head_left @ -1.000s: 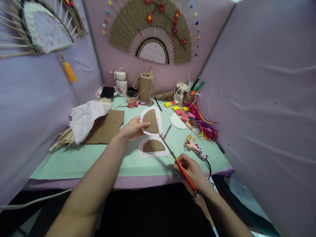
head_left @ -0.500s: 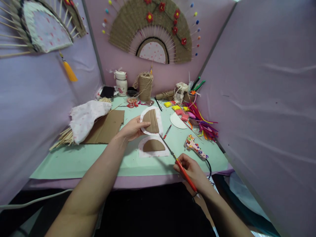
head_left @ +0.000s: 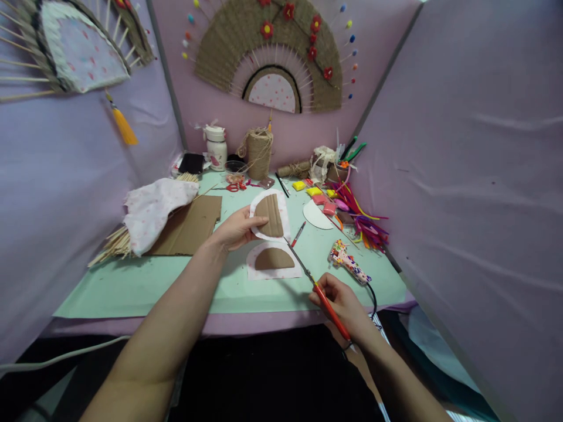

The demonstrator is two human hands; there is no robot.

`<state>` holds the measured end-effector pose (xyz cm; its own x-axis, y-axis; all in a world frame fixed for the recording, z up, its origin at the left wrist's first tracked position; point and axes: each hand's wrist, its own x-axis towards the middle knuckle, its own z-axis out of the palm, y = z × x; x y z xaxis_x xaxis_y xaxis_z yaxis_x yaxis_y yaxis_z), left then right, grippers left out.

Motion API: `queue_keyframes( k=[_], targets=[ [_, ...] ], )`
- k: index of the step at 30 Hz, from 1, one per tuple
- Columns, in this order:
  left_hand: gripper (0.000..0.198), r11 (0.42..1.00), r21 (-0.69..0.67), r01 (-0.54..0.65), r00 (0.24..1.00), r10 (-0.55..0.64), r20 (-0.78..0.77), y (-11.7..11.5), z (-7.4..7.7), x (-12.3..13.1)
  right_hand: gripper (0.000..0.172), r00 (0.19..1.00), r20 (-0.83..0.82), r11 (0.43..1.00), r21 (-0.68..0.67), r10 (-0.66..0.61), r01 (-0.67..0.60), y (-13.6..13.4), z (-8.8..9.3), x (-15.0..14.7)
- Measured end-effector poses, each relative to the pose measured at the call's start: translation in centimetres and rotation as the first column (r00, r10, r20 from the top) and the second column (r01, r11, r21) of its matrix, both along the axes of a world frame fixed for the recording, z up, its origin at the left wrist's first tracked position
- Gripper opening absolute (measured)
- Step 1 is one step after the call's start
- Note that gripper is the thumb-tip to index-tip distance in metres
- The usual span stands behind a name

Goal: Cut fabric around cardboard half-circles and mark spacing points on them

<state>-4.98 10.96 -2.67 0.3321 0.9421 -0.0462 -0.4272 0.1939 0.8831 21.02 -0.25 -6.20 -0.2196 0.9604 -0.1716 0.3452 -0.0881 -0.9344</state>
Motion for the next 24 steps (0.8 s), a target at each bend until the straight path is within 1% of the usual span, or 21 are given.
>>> queue_keyframes(
  k=[8, 14, 17, 19, 21, 23, 24],
  targets=[
    [0.039, 1.0, 0.005, -0.014, 1.0, 0.014, -0.004, 0.1, -0.2, 0.0, 0.05, 0.999, 0.038, 0.999, 0.031, -0.016, 0.015, 0.0, -0.6, 0.4],
    [0.042, 0.996, 0.019, -0.089, 0.996, 0.089, 0.015, 0.3, 0.1, -0.4, 0.05, 0.997, 0.058, 0.999, 0.011, -0.045, 0.044, -0.2, -0.6, 0.6],
    [0.041, 0.991, 0.019, -0.13, 0.991, 0.129, 0.046, 0.3, 0.3, -0.5, 0.048, 0.994, 0.082, 0.997, 0.044, -0.071, 0.067, 0.2, -0.2, 0.9],
    [0.04, 0.989, 0.019, -0.149, 0.986, 0.148, 0.079, 0.3, 0.5, -0.6, 0.048, 0.989, 0.13, 0.994, 0.092, -0.075, 0.063, 1.3, 0.1, 0.9],
    [0.039, 0.987, 0.025, -0.162, 0.98, 0.158, 0.118, 0.3, 0.5, -0.7, 0.046, 0.973, 0.209, 0.984, 0.169, -0.097, 0.062, 3.1, 0.5, 0.7],
    [0.039, 0.984, 0.03, -0.174, 0.974, 0.167, 0.154, 0.3, 0.5, -0.8, 0.041, 0.932, 0.328, 0.963, 0.263, -0.152, 0.065, 5.6, 0.9, -0.2],
    [0.04, 0.983, 0.031, -0.182, 0.97, 0.174, 0.167, 0.3, 0.5, -0.9, 0.037, 0.896, 0.405, 0.951, 0.304, -0.182, 0.055, 7.0, 1.1, -0.9]
  ],
)
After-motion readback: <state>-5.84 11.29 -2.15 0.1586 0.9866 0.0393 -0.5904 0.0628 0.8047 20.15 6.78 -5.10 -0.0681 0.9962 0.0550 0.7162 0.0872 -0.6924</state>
